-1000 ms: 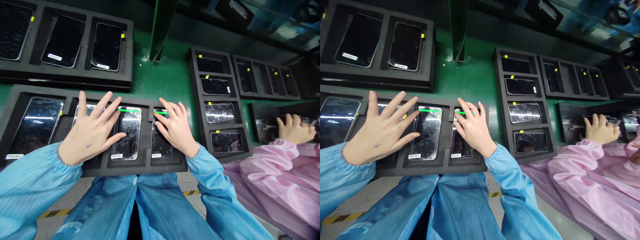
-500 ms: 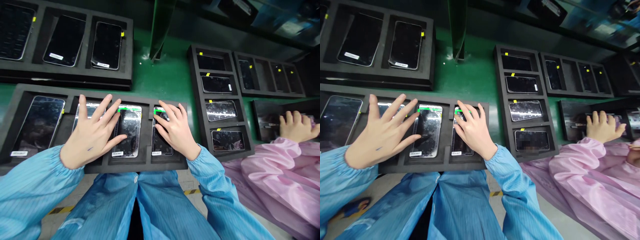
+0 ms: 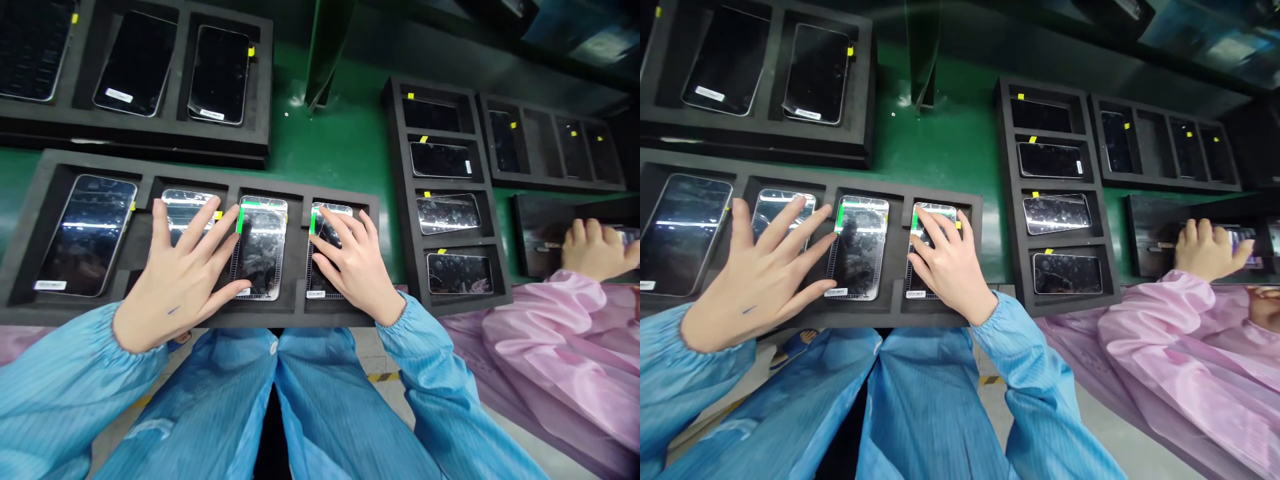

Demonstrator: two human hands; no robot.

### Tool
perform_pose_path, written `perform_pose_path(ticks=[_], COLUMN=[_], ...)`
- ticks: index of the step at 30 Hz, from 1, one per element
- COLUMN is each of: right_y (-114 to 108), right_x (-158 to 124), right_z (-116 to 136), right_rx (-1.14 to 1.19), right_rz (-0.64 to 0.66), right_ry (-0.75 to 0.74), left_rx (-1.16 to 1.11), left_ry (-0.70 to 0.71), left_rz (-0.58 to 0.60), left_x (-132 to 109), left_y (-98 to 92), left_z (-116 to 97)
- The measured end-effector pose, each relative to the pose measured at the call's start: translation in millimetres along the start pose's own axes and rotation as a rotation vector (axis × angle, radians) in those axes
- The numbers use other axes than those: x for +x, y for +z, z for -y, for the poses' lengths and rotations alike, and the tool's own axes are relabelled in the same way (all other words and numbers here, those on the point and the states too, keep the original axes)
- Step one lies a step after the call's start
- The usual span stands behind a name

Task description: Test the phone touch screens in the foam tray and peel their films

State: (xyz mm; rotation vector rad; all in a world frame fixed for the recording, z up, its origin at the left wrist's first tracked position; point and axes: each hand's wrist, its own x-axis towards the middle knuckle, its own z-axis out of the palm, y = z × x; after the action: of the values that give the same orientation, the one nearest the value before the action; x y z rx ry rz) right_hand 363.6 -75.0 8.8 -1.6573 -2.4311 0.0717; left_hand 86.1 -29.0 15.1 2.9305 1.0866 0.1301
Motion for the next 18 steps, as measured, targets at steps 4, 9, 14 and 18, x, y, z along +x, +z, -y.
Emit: perform_pose_path(ticks=[4,9,14,18], right_y=[-0.8,-2.4,-4.1,-5.2], right_x=[-4.1,-10.3,-16.8,-21.6], right_z=[3.2,7.5,11.8,15.4], right_rx=[0.005,0.022,0.028,0.040], right_rz=[0.001,0.003,0.005,0.017], right_ry=[0.001,0.001,0.007,0.008], left_rx=[-0.001,-0.004,-0.005,-0.016], left_ry=[0.001,-0.015,-0.016,-0.011], left_rz=[-0.010,-0.007,-0.014,-0.017], left_x=[-6.1,-11.6,-16.2,-21.4], left_y=[0.0,1.2,0.6,-3.0], left_z=[-2.6,-6.4,-11.7,-16.4])
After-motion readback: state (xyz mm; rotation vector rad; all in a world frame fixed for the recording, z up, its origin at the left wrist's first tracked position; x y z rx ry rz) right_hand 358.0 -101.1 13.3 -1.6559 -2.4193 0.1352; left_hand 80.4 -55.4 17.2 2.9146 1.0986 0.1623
